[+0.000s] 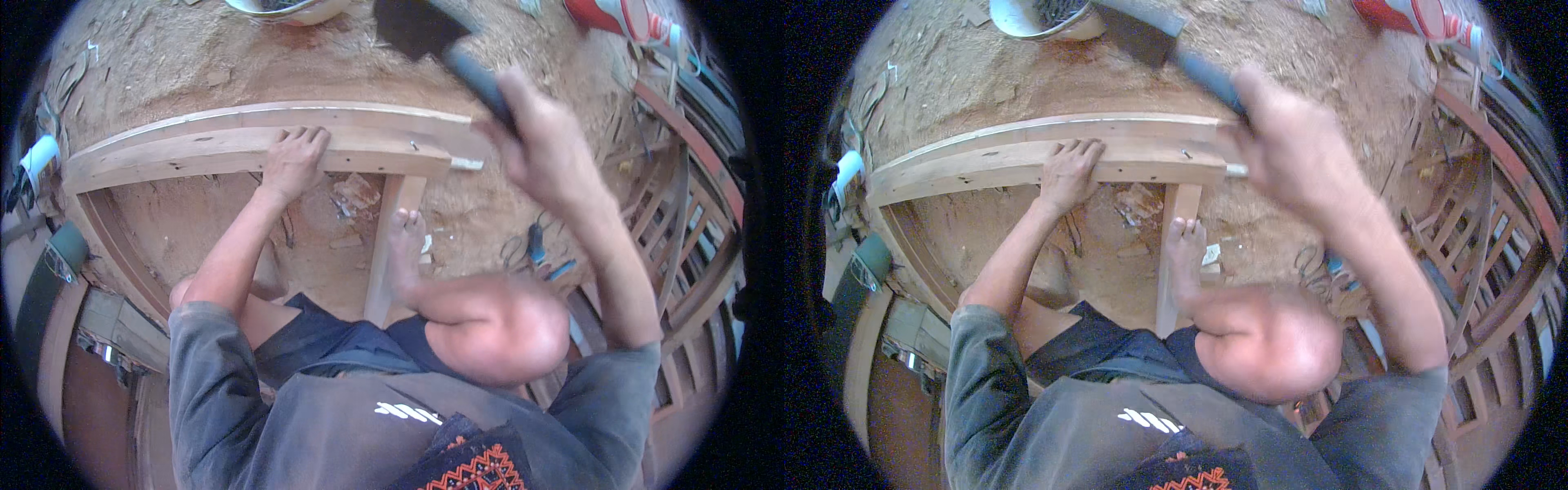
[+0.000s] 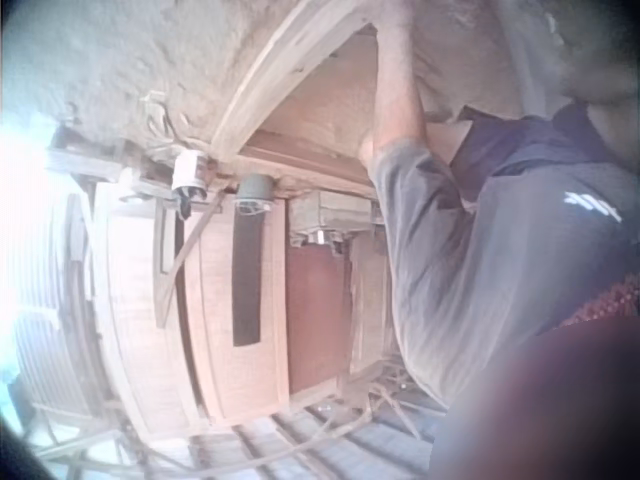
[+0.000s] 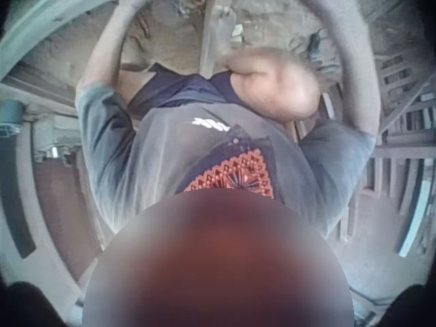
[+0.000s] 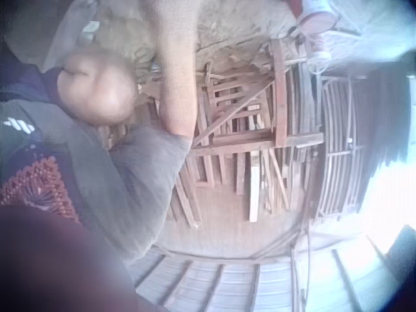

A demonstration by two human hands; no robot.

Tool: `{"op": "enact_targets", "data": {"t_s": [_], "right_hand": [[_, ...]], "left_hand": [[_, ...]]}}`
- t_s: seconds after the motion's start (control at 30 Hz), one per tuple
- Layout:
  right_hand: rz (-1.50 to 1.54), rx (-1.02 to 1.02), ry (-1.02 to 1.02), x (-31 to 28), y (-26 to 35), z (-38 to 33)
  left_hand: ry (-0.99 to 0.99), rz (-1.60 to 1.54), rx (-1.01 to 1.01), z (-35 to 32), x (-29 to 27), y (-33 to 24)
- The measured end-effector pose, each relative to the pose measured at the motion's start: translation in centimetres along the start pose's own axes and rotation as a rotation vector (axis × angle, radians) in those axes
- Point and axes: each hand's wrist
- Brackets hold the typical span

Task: The person assembles a wooden frame by aligning curved and straight planks on the ground. They use a hammer to drive nails into pre-drilled holes, securing the pieces together. The person repeatedly adjusts the frame's position and hammers multiple nails to complete the assembly.

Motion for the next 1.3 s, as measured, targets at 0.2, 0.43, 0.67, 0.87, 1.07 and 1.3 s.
{"op": "enact_targets", "data": {"t_s": [0.2,0.43,0.67,0.87,1.07,1.3], "right_hand": [[-0.099,0.019,0.388,6.2,4.4,0.2],[-0.319,0.183,0.491,3.0,4.6,2.7],[-0.183,0.214,0.457,6.9,3.1,2.2],[-0.167,0.399,0.341,2.7,0.2,-1.8],[0.305,0.56,0.019,5.0,0.6,-7.8],[0.259,0.581,0.025,8.4,-4.2,-10.7]], "left_hand": [[-0.06,0.001,-0.004,-0.3,0.9,0.2],[-0.079,-0.02,0.012,-0.5,1.1,0.4],[-0.058,-0.045,0.024,-0.7,1.5,0.7],[-0.152,-0.051,0.05,-0.5,1.1,0.4],[-0.109,-0.021,0.048,-0.3,0.3,0.3],[-0.047,0.016,0.042,-0.1,0.1,0.0]]}}
Point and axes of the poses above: each hand's wrist, its own z-axis towards the middle knuckle, its own x-axis out of the palm, y = z × x, and after that the axes turned 5 degrees about z, right-handed
